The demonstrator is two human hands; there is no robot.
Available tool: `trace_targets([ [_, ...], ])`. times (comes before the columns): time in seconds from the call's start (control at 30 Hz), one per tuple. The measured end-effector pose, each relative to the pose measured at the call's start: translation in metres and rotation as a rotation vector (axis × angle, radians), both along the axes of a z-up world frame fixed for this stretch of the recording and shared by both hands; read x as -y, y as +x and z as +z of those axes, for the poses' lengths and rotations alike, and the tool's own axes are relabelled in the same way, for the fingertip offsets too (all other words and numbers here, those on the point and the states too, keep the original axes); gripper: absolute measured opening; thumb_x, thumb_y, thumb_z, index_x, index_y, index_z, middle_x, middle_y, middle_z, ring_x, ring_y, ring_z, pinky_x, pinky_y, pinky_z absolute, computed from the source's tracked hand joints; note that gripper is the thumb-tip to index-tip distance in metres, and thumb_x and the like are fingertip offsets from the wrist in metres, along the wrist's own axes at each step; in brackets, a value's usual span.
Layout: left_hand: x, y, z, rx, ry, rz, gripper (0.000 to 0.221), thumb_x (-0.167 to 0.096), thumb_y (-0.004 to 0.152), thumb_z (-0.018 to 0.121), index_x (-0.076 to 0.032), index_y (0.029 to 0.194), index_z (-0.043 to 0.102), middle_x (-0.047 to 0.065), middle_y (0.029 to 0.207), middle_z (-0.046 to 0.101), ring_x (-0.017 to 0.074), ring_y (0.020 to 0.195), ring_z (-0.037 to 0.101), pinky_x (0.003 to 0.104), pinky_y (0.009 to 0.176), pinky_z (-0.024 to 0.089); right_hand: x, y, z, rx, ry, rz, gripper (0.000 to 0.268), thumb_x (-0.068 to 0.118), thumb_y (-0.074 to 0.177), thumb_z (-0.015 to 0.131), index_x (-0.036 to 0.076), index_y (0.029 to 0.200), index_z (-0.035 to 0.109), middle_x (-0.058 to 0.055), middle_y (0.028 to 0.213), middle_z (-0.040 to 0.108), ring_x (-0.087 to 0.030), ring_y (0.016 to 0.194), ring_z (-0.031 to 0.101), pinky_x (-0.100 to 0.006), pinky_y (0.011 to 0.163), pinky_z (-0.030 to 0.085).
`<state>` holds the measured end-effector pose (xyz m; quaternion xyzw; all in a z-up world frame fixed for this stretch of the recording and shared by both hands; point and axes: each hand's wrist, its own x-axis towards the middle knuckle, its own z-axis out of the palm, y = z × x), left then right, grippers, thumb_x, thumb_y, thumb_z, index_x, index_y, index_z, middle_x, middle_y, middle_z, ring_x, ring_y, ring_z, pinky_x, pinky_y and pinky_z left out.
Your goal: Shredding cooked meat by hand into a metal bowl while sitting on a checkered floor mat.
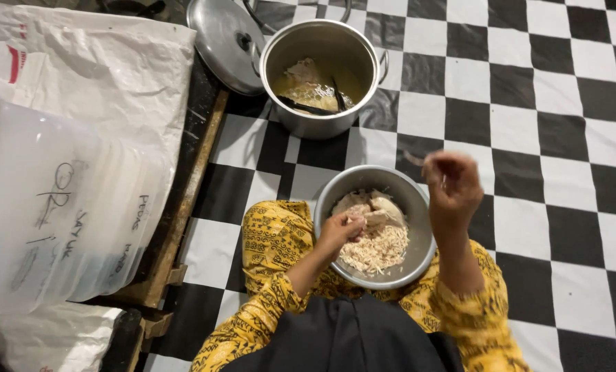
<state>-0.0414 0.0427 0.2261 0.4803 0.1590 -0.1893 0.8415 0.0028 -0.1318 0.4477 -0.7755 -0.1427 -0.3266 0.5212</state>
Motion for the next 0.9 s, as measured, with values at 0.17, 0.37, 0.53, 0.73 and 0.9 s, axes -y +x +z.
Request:
trace_targets([
  [0.17, 0.003, 0.002, -0.008, -0.042, -0.013, -0.023, 0.027, -0.02, 0.095, 0.074, 0.002, 0.11, 0.069, 0.02, 0.089, 0.073, 0.0235, 0.074, 0.076, 0.03, 0.059, 0.065, -0.055, 0.11, 0.03, 0.259, -0.17, 0.106, 0.017, -0.002, 0.103, 0.07, -0.003, 0.119, 0.065, -0.019, 0.106, 0.063, -0.034, 0.09, 0.066, -0.041, 0.078, 0.057],
  [0.37, -0.003, 0.008, -0.023, -0.05, -0.068, -0.015, 0.03, -0.019, 0.091, 0.078, -0.001, 0.113, 0.069, 0.016, 0.09, 0.073, 0.0228, 0.079, 0.077, 0.03, 0.065, 0.065, -0.048, 0.099, -0.038, -0.115, -0.142, 0.119, 0.016, -0.004, 0.097, 0.066, 0.002, 0.111, 0.071, -0.014, 0.09, 0.067, -0.028, 0.078, 0.069, -0.039, 0.069, 0.059],
  [0.53, 0.006, 0.008, -0.037, -0.045, -0.086, -0.018, 0.028, -0.01, 0.088, 0.079, -0.002, 0.113, 0.069, 0.014, 0.087, 0.072, 0.0204, 0.075, 0.075, 0.027, 0.062, 0.064, -0.026, 0.071, -0.077, -0.417, 0.065, 0.187, 0.025, -0.011, 0.089, 0.061, 0.003, 0.104, 0.074, -0.014, 0.086, 0.069, -0.022, 0.072, 0.07, -0.036, 0.068, 0.06],
  [0.73, 0.003, 0.011, -0.023, -0.068, -0.122, 0.03, 0.026, -0.009, 0.09, 0.077, -0.002, 0.113, 0.07, 0.013, 0.088, 0.074, 0.0182, 0.078, 0.077, 0.025, 0.065, 0.065, -0.02, 0.034, -0.086, -0.681, -0.249, 0.188, 0.02, 0.0, 0.084, 0.071, 0.007, 0.101, 0.079, -0.02, 0.089, 0.073, -0.036, 0.086, 0.073, -0.047, 0.075, 0.058],
  [0.9, 0.007, 0.014, 0.012, 0.023, -0.075, 0.127, 0.028, -0.003, 0.086, 0.078, 0.008, 0.109, 0.068, 0.016, 0.084, 0.071, 0.0195, 0.067, 0.073, 0.029, 0.059, 0.065, -0.014, -0.006, -0.112, -0.943, -0.193, 0.291, 0.026, 0.005, 0.082, 0.078, 0.005, 0.109, 0.078, -0.019, 0.097, 0.078, -0.032, 0.099, 0.075, -0.042, 0.086, 0.059],
])
